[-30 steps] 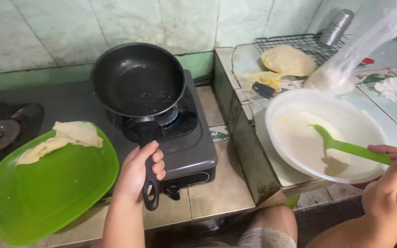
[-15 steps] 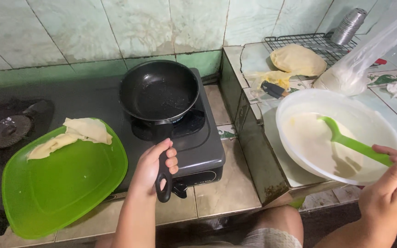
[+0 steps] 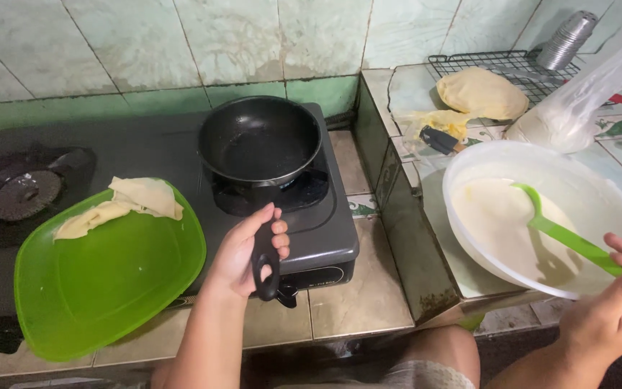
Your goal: Preparing thin pastry sheets by dipping a frying pan into batter and cooking it on a stove.
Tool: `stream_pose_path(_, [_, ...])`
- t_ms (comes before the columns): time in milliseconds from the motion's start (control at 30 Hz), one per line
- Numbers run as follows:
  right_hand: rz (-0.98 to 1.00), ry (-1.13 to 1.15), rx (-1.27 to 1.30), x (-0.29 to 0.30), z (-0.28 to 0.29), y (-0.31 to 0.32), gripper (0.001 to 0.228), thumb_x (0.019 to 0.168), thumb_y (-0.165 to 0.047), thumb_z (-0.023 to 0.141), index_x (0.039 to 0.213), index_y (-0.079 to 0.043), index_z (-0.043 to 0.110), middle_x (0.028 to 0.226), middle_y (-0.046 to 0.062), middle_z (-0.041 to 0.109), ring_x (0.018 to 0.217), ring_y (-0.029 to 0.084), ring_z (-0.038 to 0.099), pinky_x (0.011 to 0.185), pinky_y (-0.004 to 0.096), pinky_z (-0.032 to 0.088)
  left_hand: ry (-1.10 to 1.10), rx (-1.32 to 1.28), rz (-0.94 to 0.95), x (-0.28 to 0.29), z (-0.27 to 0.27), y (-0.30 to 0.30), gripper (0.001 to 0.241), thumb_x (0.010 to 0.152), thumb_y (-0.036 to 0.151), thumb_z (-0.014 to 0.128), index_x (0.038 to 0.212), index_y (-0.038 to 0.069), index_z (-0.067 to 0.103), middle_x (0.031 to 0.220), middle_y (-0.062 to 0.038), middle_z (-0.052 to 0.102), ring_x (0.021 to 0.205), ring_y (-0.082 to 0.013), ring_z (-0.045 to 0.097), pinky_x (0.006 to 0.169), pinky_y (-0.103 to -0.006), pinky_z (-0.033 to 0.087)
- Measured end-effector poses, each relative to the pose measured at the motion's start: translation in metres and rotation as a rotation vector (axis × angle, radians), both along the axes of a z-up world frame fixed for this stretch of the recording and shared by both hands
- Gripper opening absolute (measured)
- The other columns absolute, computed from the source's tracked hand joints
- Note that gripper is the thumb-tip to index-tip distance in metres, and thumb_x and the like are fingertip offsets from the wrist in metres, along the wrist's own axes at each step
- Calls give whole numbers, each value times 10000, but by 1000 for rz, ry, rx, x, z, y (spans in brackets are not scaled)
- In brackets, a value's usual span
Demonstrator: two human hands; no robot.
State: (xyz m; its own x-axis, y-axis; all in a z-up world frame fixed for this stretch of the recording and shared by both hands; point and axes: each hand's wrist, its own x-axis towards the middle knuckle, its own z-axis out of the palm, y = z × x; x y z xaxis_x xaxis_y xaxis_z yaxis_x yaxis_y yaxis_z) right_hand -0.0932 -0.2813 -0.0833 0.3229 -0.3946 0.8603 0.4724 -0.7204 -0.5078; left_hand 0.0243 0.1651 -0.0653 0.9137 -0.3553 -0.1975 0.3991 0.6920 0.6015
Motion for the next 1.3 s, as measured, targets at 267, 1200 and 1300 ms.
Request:
stream_pose_path(267, [-35,3,-51,-1,13,12,296,1227,-130,351,1060,59,506,1152,219,659,1216,276,608,1289,488,340,-7,-40,20,0,-2,-12,195,991,256,646,1017,67,605,799,-41,592,674,-141,589,622,-301,521])
stream_pose_path(1200, [-71,80,-81,-13,30,25,299,1260,-192,403,1108,35,523,1125,175,697,1209,289,607,1260,474,305,-273,1492,172,-76,-194,-18,579,1034,346,330,771,15,725,765,-124,796,717,-309,768,735,-412,589])
stream_pose_path(1300, [-72,113,-52,-14,16,12,288,1244,-167,389,1078,26,525,1166,171,713,1261,310,591,1361,527,197,-225,1412,196,-77,-201,-18,569,1021,345,340,777,4,725,746,-110,798,712,-273,782,726,-388,599])
